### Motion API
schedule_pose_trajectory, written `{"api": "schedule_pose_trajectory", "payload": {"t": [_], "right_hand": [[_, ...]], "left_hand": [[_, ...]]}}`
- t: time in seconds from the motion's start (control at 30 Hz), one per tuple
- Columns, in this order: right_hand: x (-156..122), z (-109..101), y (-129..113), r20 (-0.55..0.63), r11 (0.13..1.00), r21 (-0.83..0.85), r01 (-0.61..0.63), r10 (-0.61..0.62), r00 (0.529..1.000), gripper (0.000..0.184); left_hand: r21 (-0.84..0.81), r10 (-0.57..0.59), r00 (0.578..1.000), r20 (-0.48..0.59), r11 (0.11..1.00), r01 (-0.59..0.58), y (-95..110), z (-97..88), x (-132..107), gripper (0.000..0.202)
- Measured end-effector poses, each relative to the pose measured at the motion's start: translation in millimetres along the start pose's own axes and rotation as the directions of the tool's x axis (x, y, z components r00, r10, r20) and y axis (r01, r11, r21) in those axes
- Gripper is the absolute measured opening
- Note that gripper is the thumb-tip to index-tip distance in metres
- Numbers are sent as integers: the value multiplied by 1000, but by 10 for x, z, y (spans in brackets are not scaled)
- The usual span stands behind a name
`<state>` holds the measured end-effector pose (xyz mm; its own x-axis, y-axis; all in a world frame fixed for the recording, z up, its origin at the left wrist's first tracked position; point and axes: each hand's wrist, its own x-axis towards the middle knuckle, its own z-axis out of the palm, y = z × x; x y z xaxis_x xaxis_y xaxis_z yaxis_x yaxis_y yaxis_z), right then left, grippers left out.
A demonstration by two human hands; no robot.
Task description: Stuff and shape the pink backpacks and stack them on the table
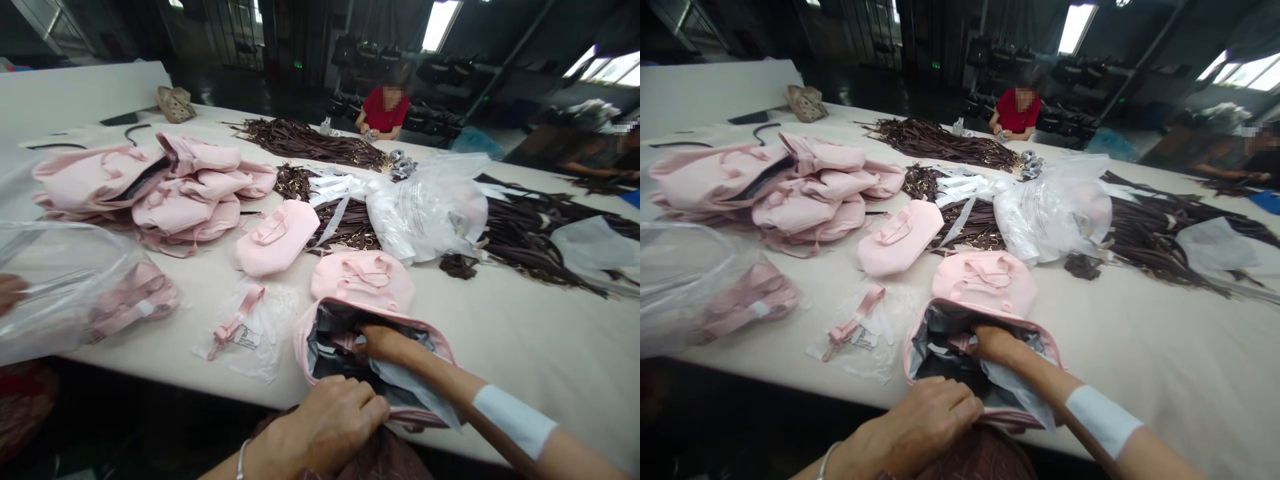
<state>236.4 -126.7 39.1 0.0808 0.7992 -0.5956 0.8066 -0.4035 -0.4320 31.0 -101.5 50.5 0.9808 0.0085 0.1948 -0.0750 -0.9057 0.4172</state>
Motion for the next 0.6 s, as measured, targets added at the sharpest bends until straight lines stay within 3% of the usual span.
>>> {"api": "schedule_pose_trajectory", "payload": {"t": [0.1, 0.17, 0.23, 0.3, 0.33, 0.4, 0.43, 0.5, 0.57, 0.6], "right_hand": [[-230, -271, 52, 36, 935, 345, 81, -99, 994, 48], [-389, -369, -2, 28, 726, 682, 83, -140, 990, 58], [-477, -344, -113, -22, 436, 897, 78, -130, 991, 67], [-490, -238, -246, -96, 284, 951, 124, -111, 989, 67], [-485, -181, -307, -137, 250, 955, 160, -108, 985, 65], [-491, -113, -389, -171, 251, 947, 200, -132, 976, 65], [-512, -117, -400, -148, 309, 931, 194, -167, 975, 65], [-593, -206, -341, -36, 520, 842, 144, -212, 977, 65], [-702, -372, -177, 83, 692, 721, 32, -132, 988, 67], [-757, -466, -63, 109, 733, 680, -30, -61, 992, 69]], "left_hand": [[-117, 16, 1000, -6, 993, -17, -74, -132, -70, 9], [-240, -71, 993, -98, 970, 45, -128, -198, -96, 11], [-420, -284, 943, -175, 888, 190, -185, -247, -93, 17], [-536, -456, 875, -159, 785, 312, -244, -291, -59, 36], [-538, -479, 866, -145, 773, 337, -275, -316, -34, 42], [-456, -414, 904, -108, 828, 325, -342, -384, 22, 39], [-389, -373, 924, -85, 866, 314, -377, -430, 47, 34], [-236, -342, 940, -21, 915, 327, -448, -537, 83, 27], [-82, -362, 930, 64, 927, 367, -521, -616, 108, 23], [-12, -365, 925, 103, 930, 368, -558, -621, 124, 22]]}}
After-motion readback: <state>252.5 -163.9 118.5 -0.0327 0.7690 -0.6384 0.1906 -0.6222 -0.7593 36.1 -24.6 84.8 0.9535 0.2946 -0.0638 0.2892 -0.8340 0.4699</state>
